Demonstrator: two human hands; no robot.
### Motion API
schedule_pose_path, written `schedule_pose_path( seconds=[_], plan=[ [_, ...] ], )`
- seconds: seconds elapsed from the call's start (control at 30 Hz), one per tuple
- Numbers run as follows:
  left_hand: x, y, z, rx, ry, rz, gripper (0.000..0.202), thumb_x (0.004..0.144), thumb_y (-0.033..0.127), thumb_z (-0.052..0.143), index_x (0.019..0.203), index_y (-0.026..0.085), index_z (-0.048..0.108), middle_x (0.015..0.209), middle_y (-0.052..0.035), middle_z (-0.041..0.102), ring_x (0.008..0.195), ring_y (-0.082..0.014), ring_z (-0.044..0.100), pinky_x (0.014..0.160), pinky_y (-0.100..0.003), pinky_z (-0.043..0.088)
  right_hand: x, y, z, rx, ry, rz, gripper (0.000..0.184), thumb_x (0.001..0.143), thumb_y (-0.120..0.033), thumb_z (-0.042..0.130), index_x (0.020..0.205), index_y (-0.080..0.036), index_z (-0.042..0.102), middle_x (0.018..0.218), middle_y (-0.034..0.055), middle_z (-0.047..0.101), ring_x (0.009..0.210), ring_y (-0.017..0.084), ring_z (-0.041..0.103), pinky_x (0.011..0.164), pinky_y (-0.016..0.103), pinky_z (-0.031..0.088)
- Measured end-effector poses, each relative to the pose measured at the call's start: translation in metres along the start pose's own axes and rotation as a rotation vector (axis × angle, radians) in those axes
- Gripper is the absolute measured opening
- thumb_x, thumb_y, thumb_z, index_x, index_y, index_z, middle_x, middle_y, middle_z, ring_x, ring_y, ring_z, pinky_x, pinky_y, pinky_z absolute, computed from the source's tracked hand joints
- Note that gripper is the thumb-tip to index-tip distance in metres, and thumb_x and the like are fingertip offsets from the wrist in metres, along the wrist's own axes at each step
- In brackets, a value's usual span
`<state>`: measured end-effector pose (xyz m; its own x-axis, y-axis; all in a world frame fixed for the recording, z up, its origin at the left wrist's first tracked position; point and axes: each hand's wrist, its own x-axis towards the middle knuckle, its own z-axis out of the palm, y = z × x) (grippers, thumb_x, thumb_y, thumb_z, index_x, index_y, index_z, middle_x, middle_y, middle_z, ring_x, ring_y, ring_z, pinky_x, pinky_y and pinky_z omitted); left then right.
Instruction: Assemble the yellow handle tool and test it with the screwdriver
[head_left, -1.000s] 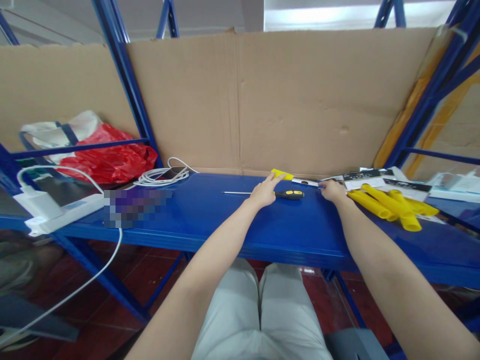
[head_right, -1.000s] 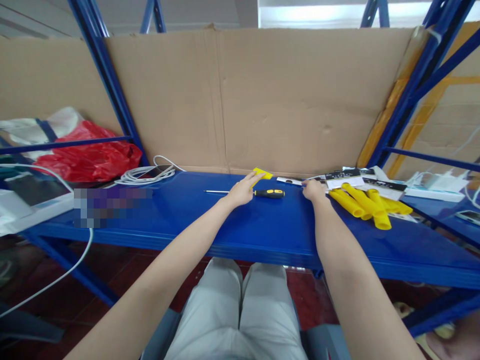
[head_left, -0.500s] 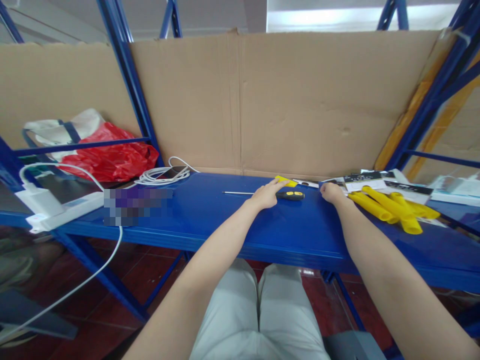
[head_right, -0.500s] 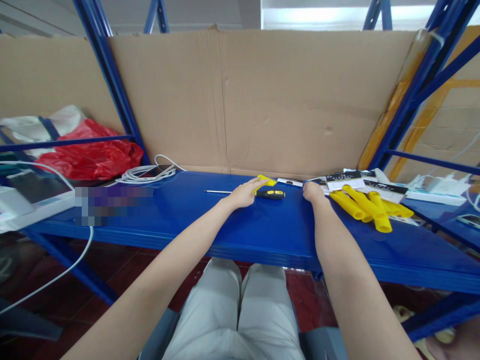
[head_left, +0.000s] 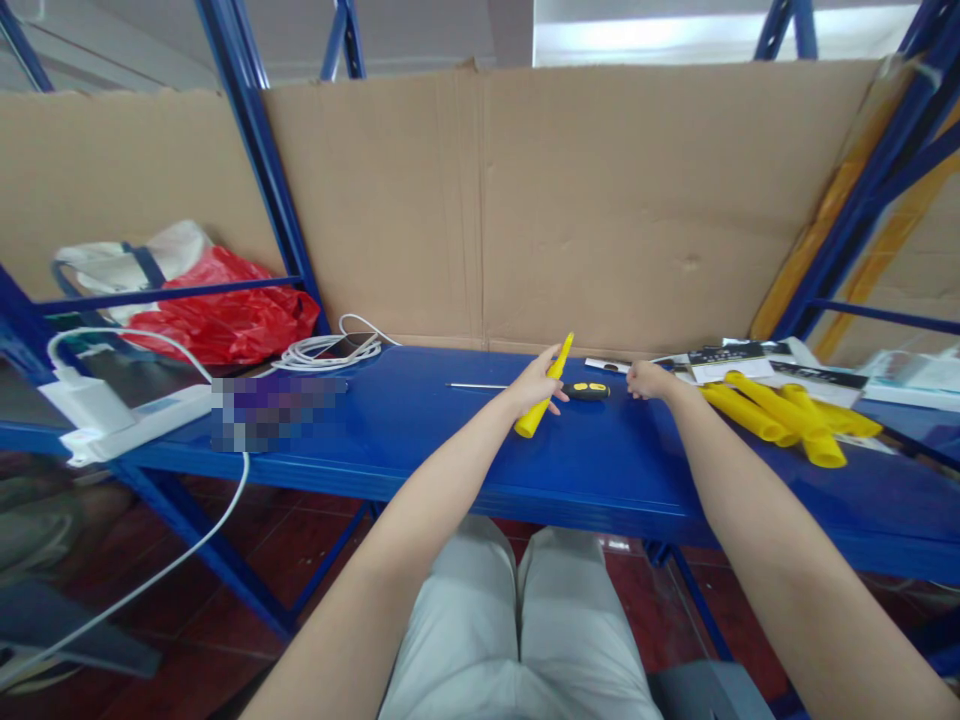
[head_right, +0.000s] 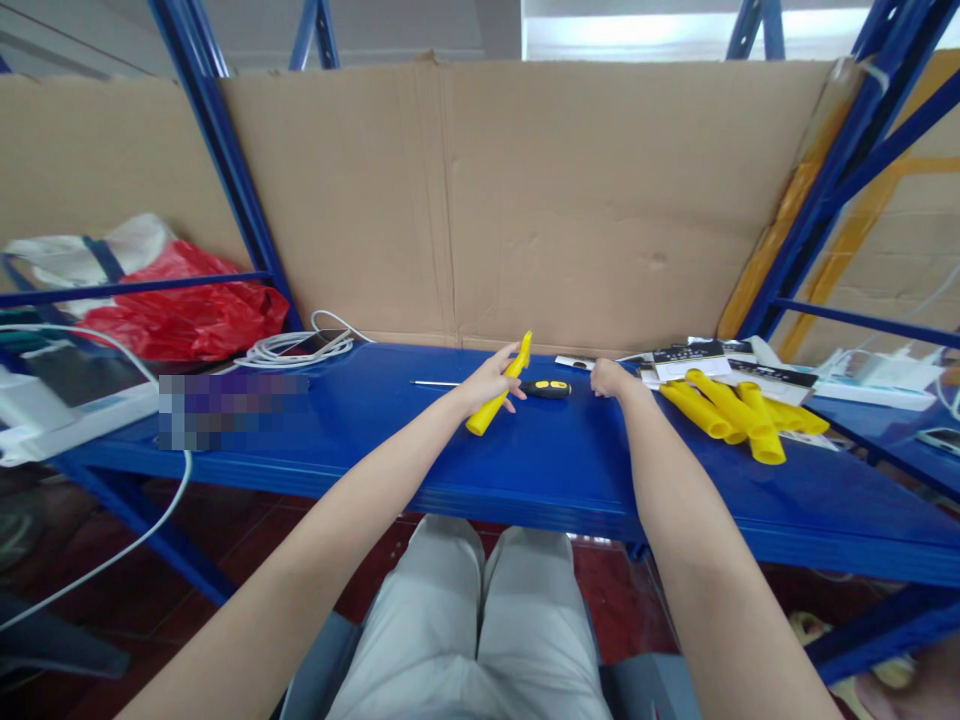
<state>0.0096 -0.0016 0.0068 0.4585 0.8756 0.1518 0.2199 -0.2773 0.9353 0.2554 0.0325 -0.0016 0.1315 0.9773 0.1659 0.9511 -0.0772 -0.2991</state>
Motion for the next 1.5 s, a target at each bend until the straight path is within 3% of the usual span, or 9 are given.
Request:
schedule_pose_path(
  seconds=[0.1, 0.2, 0.33, 0.47, 0.83, 1.1, 1.27, 1.5],
  plan=[
    [0.0, 0.002, -0.001, -0.213, -0.059, -0.102, 0.082, 0.081, -0.002, 0.048, 0.15, 0.034, 0.024, 0.138, -0.012, 0.051, 0.068, -0.0103, 0.068, 0.051, -0.02, 0.056, -0.006, -0.019, -0.004, 0.267, 0.047, 0.026, 0.018, 0.079, -0.001, 0.054, 0.067, -0.015, 0.058, 0.052, 0.0005, 0.058, 0.045, 0.009, 0.053, 0.048, 0.017, 0.044],
    [0.0, 0.003, -0.005, -0.338, -0.096, -0.191, 0.08, 0.081, -0.002, 0.049, 0.149, 0.032, 0.025, 0.128, -0.0118, 0.058, 0.068, -0.0122, 0.069, 0.053, -0.021, 0.056, -0.014, -0.04, -0.008, 0.596, 0.086, -0.072, 0.017, 0.079, -0.004, 0.058, 0.068, -0.015, 0.055, 0.054, -0.0011, 0.057, 0.043, 0.007, 0.049, 0.05, 0.018, 0.045],
    [0.001, 0.003, -0.008, -0.412, -0.095, -0.229, 0.079, 0.079, -0.002, 0.049, 0.149, 0.03, 0.028, 0.128, -0.0129, 0.059, 0.069, -0.0145, 0.07, 0.056, -0.024, 0.057, -0.019, -0.059, -0.008, 0.892, 0.086, -0.234, 0.02, 0.074, -0.023, 0.075, 0.07, -0.016, 0.057, 0.061, 0.0016, 0.062, 0.049, 0.008, 0.051, 0.055, 0.022, 0.048],
    [0.006, -0.001, -0.008, -0.463, -0.087, -0.213, 0.076, 0.08, -0.001, 0.051, 0.147, 0.029, 0.031, 0.126, -0.0124, 0.062, 0.069, -0.0141, 0.07, 0.058, -0.024, 0.058, -0.02, -0.07, -0.003, 1.038, 0.04, -0.298, 0.029, 0.07, -0.034, 0.08, 0.073, -0.017, 0.057, 0.065, 0.002, 0.063, 0.052, 0.008, 0.053, 0.058, 0.024, 0.05],
    [0.005, -0.003, -0.009, -0.473, -0.153, -0.143, 0.076, 0.08, -0.001, 0.053, 0.148, 0.027, 0.033, 0.124, -0.0132, 0.063, 0.062, -0.0107, 0.067, 0.052, -0.02, 0.054, -0.025, -0.079, -0.001, 1.081, -0.012, -0.308, 0.019, 0.073, -0.021, 0.076, 0.074, -0.016, 0.057, 0.062, -0.0004, 0.06, 0.054, 0.008, 0.052, 0.057, 0.021, 0.046],
    [0.006, -0.004, -0.008, -0.428, -0.138, -0.131, 0.077, 0.078, -0.001, 0.053, 0.147, 0.027, 0.034, 0.12, -0.0121, 0.065, 0.056, -0.0078, 0.06, 0.05, -0.019, 0.05, -0.025, -0.08, -0.002, 1.014, 0.039, -0.362, 0.022, 0.071, -0.028, 0.076, 0.073, -0.017, 0.057, 0.06, -0.0021, 0.057, 0.053, 0.008, 0.05, 0.056, 0.022, 0.044],
    [0.007, -0.006, -0.006, -0.44, -0.125, -0.126, 0.077, 0.078, -0.001, 0.055, 0.146, 0.029, 0.035, 0.12, -0.0111, 0.065, 0.057, -0.0086, 0.061, 0.053, -0.021, 0.052, -0.023, -0.079, -0.001, 0.957, 0.051, -0.403, 0.029, 0.07, -0.039, 0.076, 0.074, -0.018, 0.056, 0.062, -0.0013, 0.056, 0.056, 0.01, 0.051, 0.059, 0.024, 0.046],
    [0.007, -0.004, -0.004, -0.445, -0.107, -0.129, 0.074, 0.077, -0.002, 0.054, 0.144, 0.025, 0.035, 0.121, -0.0126, 0.065, 0.061, -0.0113, 0.066, 0.052, -0.02, 0.051, -0.018, -0.078, 0.002, 0.887, 0.093, -0.387, 0.03, 0.069, -0.041, 0.073, 0.071, -0.019, 0.054, 0.06, -0.0012, 0.055, 0.054, 0.01, 0.049, 0.058, 0.025, 0.045]
  ],
)
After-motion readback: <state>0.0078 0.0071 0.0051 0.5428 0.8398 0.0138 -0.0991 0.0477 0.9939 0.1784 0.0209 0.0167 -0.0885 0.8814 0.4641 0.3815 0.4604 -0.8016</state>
